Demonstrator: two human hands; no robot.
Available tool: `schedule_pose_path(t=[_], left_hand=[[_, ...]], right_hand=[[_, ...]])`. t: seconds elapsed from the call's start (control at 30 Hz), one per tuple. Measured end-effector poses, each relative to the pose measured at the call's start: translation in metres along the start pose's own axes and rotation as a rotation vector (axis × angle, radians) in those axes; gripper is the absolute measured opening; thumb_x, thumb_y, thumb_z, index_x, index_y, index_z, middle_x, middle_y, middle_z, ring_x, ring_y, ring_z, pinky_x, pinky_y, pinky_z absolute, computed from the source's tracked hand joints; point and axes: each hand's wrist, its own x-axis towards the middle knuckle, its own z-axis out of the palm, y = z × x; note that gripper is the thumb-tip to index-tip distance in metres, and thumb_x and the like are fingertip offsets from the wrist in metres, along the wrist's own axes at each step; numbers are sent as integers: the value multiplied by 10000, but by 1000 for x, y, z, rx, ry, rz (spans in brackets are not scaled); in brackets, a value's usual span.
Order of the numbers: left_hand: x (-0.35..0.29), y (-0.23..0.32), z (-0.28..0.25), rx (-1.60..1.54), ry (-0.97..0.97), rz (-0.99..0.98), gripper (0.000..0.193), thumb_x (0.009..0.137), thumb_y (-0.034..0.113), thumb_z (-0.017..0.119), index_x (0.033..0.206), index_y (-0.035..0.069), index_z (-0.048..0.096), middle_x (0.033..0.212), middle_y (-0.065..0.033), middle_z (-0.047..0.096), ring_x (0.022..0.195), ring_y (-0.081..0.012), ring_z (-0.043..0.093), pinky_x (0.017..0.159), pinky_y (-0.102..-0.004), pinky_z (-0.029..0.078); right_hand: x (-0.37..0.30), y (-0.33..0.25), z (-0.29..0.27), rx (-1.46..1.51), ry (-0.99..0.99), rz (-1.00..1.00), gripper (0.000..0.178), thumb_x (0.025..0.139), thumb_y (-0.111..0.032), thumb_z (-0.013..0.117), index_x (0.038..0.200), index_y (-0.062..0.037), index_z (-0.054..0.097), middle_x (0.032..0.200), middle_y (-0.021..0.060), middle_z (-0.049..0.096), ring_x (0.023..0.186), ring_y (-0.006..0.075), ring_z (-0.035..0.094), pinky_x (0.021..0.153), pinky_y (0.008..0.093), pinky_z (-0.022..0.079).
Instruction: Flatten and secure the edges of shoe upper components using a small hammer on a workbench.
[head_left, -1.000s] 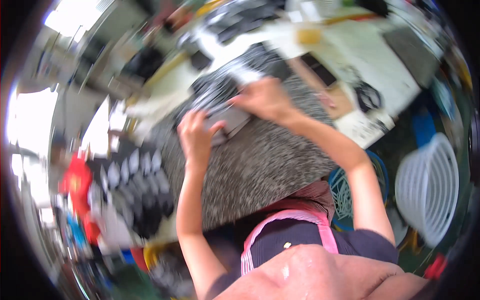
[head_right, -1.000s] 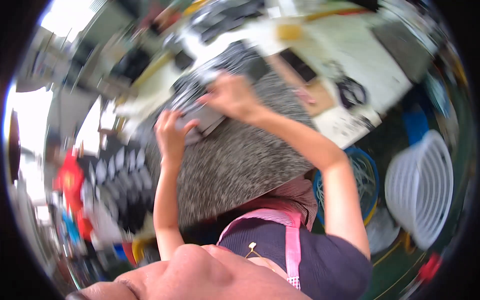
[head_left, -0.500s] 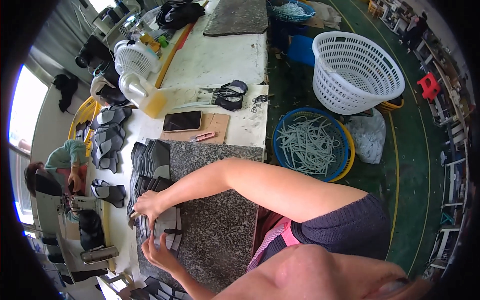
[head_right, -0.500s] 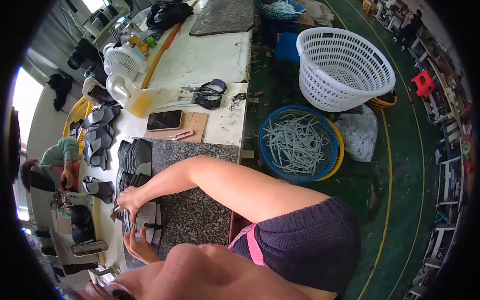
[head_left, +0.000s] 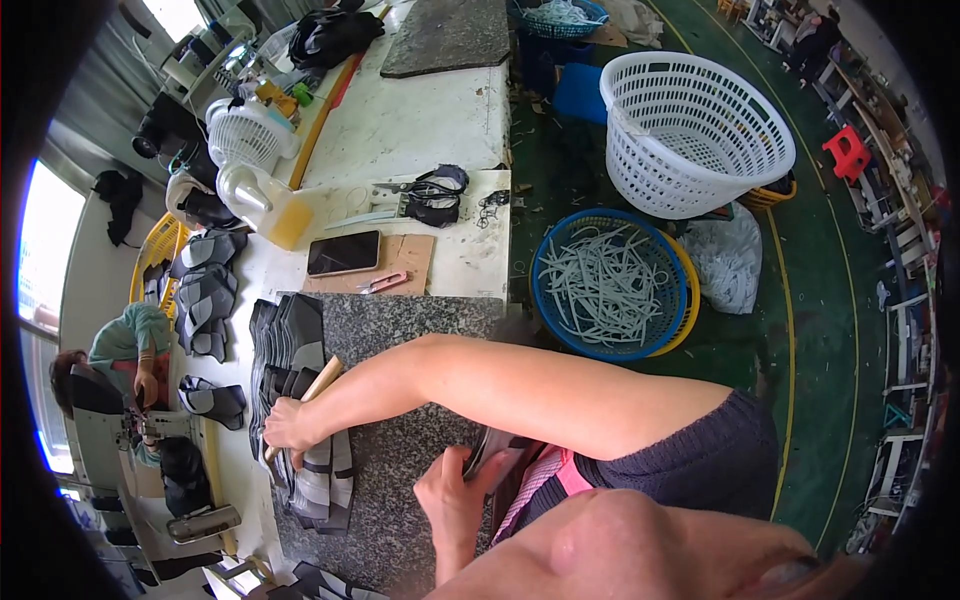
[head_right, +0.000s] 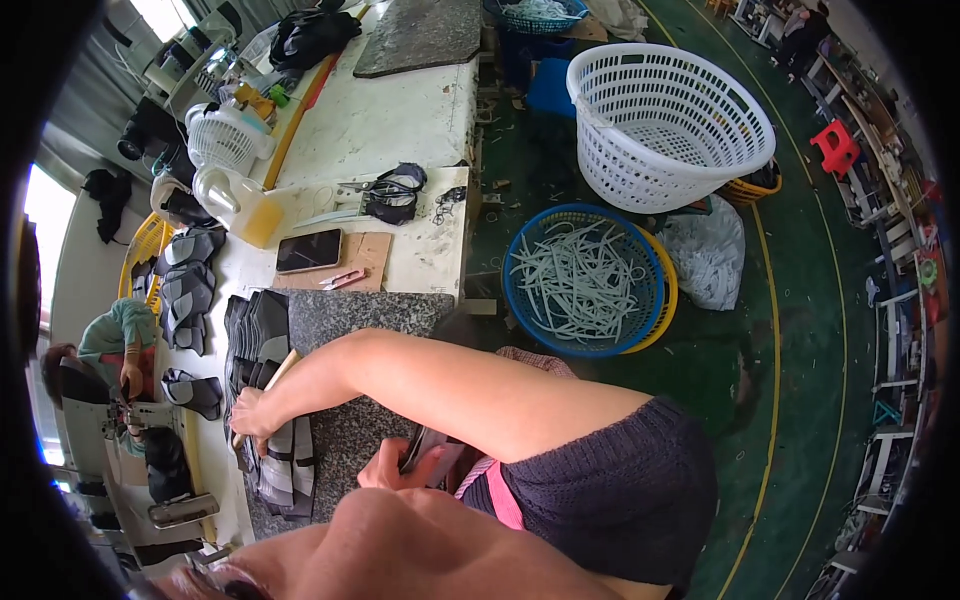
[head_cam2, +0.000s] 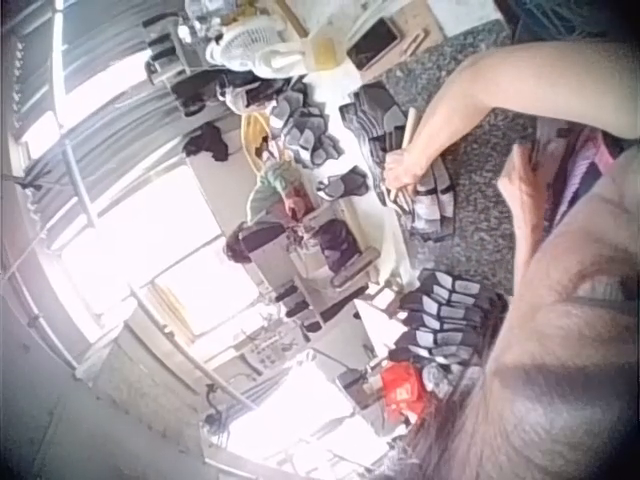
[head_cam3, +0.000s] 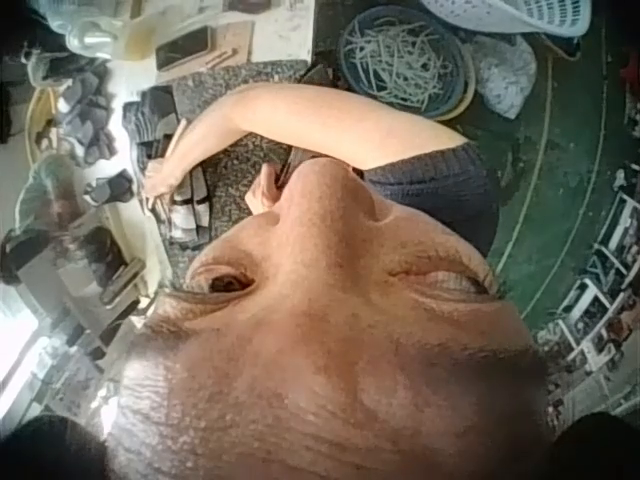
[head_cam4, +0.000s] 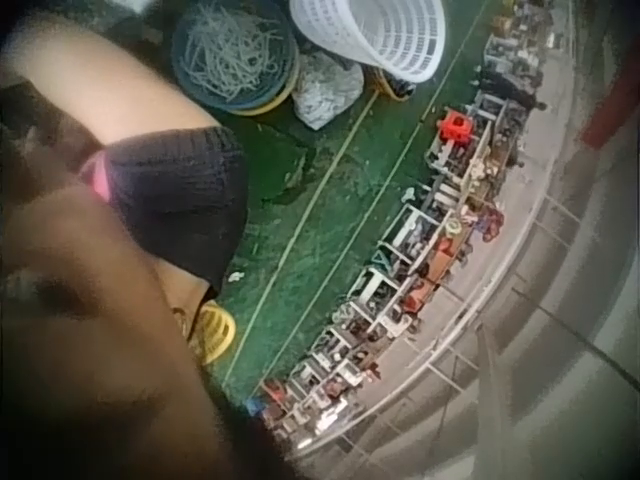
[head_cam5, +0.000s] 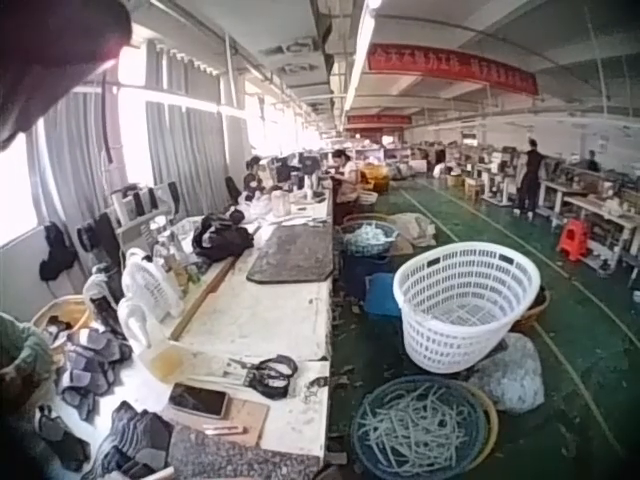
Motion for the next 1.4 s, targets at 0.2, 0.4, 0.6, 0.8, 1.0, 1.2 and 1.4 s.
schedule_pose_path(t=[0.2, 0.4, 0.6, 0.8, 1.0, 1.2, 1.4], left_hand=[[-59, -35, 25, -35, -80, -504, 370, 783, 273, 847, 894, 17, 605, 600, -130, 580, 524, -332, 576, 525, -405, 459], [-105, -25, 8, 209, -55, -533, 285, 810, 163, 785, 984, 2, 627, 913, -167, 602, 894, -349, 562, 817, -453, 450], [-14, -12, 24, -112, 75, -572, 532, 827, 160, 782, 1291, -3, 579, 1041, -171, 599, 957, -332, 623, 850, -398, 505], [14, -35, 38, -47, 165, -466, 403, 832, 189, 765, 1179, 1, 684, 997, -124, 615, 917, -306, 583, 815, -407, 485], [20, -52, 46, -152, 226, -502, 123, 813, 118, 750, 914, 53, 774, 822, -74, 630, 856, -274, 579, 784, -399, 481], [23, -61, 40, -209, 138, -378, 80, 801, 56, 745, 875, 36, 723, 832, -72, 619, 848, -264, 576, 761, -386, 484], [17, -63, 45, 34, 130, -110, 121, 797, 53, 710, 912, 57, 673, 879, -45, 598, 866, -234, 568, 770, -366, 446]], right_hand=[[-42, -18, -35, 53, 422, -38, 652, 838, -621, 669, 874, 22, 570, 678, 151, 657, 661, 327, 699, 602, 428, 536], [-170, -18, -108, 646, 218, 51, 388, 918, -415, 581, 1083, -70, 645, 841, 211, 689, 813, 421, 675, 730, 515, 526], [-306, 25, -105, 790, -67, 497, 284, 926, -186, 606, 1153, -17, 625, 872, 131, 657, 791, 176, 653, 710, 337, 497], [-353, 10, -102, 983, -123, 626, 234, 979, -157, 568, 1085, 52, 570, 811, 127, 616, 715, 153, 567, 698, 315, 467], [-348, 5, -95, 890, -204, 488, 238, 968, -120, 560, 1105, 74, 547, 789, 220, 573, 679, 403, 518, 647, 359, 439], [-338, 14, -109, 881, -328, 584, 328, 999, -170, 563, 1192, 95, 558, 775, 149, 611, 682, 192, 557, 686, 330, 466], [-309, 14, -126, 831, -148, 544, 160, 944, -117, 500, 1009, 25, 534, 689, 236, 538, 639, 422, 538, 620, 404, 457]])
